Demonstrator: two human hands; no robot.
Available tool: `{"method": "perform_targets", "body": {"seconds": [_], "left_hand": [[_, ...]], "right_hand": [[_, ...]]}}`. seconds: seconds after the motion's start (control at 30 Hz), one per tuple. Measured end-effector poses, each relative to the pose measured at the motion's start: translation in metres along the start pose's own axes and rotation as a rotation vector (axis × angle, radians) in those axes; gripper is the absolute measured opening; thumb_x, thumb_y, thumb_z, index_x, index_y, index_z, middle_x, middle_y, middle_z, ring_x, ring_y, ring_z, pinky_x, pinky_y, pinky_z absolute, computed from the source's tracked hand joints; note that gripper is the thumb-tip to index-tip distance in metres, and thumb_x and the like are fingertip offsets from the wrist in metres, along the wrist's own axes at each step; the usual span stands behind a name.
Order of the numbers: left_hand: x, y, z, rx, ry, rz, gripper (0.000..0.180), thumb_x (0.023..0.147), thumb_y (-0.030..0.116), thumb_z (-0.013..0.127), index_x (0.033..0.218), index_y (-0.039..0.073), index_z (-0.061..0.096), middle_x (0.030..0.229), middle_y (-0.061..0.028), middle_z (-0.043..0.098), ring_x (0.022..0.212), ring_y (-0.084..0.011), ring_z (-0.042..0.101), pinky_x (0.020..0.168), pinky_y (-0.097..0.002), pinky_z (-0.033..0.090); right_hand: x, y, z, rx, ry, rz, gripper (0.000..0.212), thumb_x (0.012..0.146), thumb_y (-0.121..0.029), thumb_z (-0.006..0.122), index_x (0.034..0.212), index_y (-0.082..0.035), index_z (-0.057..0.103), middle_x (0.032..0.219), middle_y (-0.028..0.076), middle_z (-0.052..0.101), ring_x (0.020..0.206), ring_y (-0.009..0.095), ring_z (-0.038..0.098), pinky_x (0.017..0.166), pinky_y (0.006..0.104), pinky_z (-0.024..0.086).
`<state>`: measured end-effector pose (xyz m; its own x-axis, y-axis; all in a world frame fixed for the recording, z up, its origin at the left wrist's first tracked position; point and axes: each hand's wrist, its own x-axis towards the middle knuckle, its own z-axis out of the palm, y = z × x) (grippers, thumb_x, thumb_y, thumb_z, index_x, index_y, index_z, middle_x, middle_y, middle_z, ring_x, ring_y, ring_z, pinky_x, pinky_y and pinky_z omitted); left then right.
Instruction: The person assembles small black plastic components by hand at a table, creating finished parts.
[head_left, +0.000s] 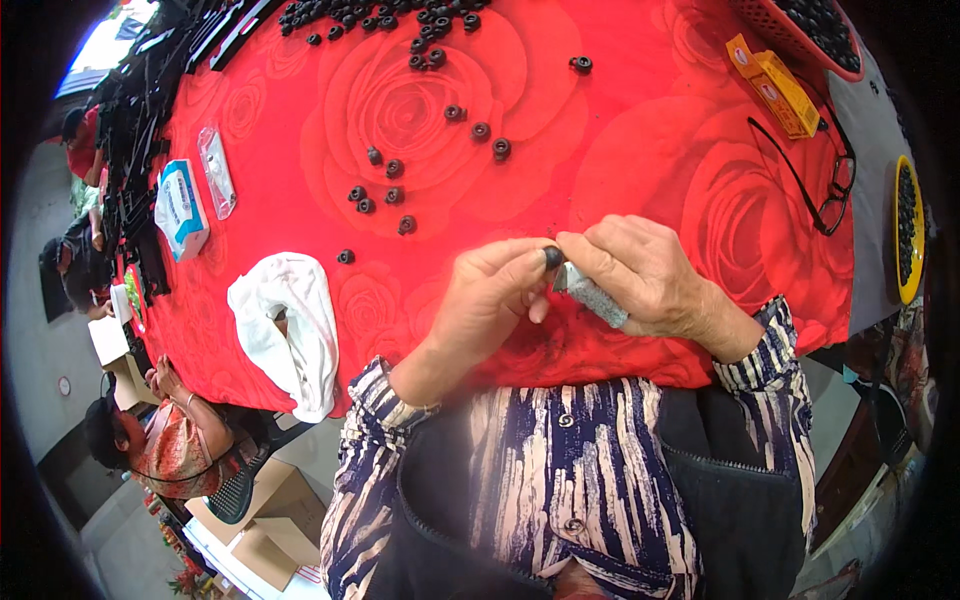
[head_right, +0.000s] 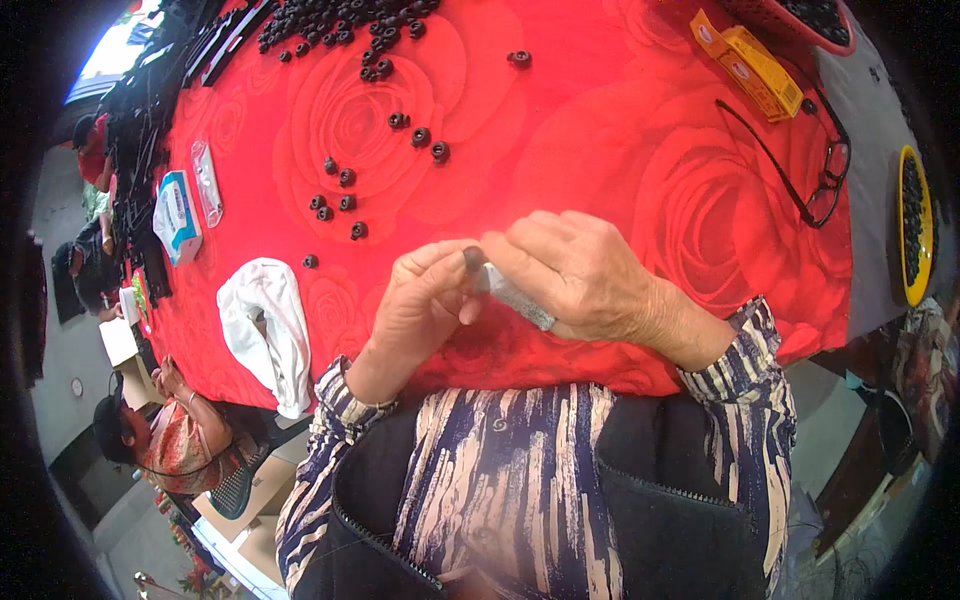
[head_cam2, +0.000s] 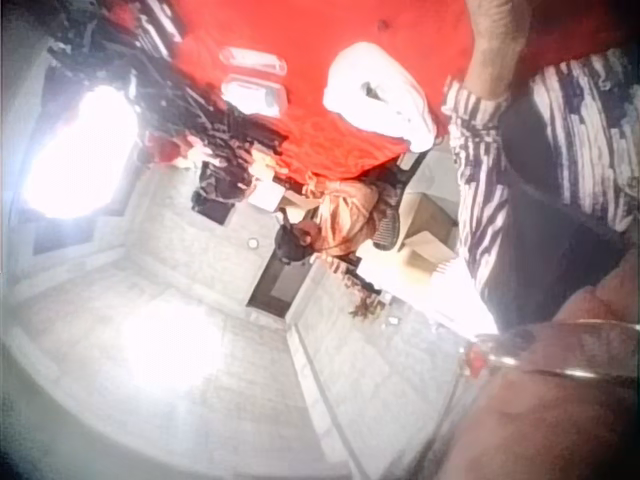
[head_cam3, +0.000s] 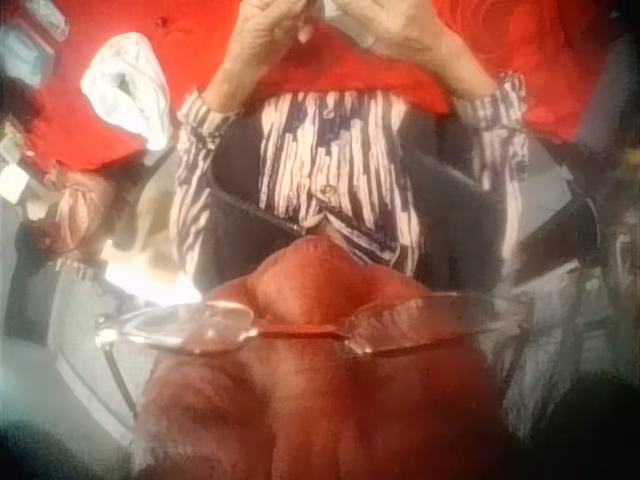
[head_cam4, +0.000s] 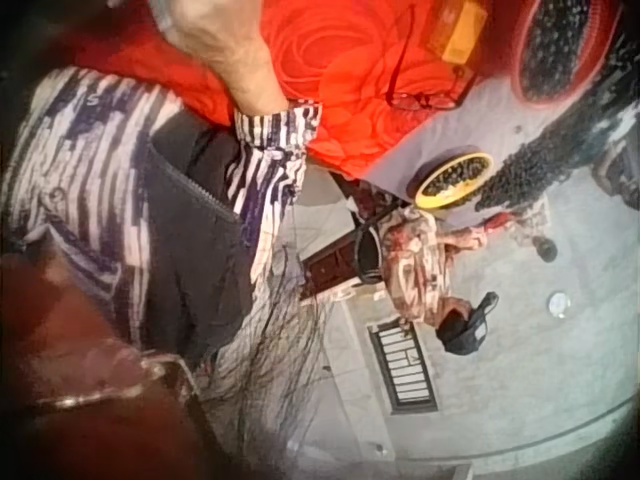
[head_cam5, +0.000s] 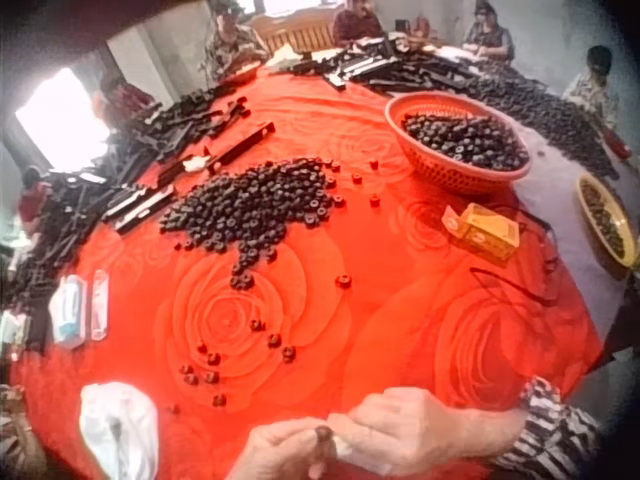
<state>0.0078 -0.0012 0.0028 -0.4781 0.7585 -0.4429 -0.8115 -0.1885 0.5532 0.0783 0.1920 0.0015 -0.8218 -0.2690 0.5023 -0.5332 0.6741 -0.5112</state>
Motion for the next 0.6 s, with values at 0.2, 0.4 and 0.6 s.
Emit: {"method": "perform_targets", "body": {"seconds": [0.2, 0.4, 0.6], "left_hand": [[0.0, 0.002, -0.004, -0.116, -0.003, -0.023, 0.023, 0.092, 0.015, 0.054, 0.107, -0.002, 0.06, 0.086, -0.0062, 0.063, 0.067, -0.0099, 0.056, 0.054, -0.0237, 0.047], [0.001, -0.006, 0.005, -0.159, -0.086, -0.179, 0.022, 0.094, 0.019, 0.053, 0.105, 0.001, 0.06, 0.087, -0.0027, 0.063, 0.065, -0.0084, 0.055, 0.053, -0.0225, 0.044], [0.002, -0.011, 0.001, -0.199, -0.159, -0.168, 0.022, 0.093, 0.02, 0.054, 0.104, 0.003, 0.061, 0.086, -0.0016, 0.063, 0.062, -0.0069, 0.053, 0.05, -0.0214, 0.043]], "right_hand": [[0.006, 0.0, -0.004, 0.181, 0.092, 0.073, 0.04, 0.071, -0.008, 0.066, 0.107, 0.004, 0.056, 0.078, 0.012, 0.055, 0.063, 0.025, 0.057, 0.054, 0.0356, 0.046], [0.008, 0.0, 0.002, 0.15, 0.192, -0.02, 0.041, 0.068, -0.01, 0.069, 0.105, 0.004, 0.058, 0.074, 0.009, 0.056, 0.059, 0.023, 0.055, 0.05, 0.0335, 0.044], [0.006, -0.005, 0.008, 0.103, 0.242, -0.07, 0.04, 0.063, -0.009, 0.068, 0.099, 0.005, 0.059, 0.066, 0.007, 0.052, 0.052, 0.021, 0.052, 0.046, 0.0319, 0.04]]}}
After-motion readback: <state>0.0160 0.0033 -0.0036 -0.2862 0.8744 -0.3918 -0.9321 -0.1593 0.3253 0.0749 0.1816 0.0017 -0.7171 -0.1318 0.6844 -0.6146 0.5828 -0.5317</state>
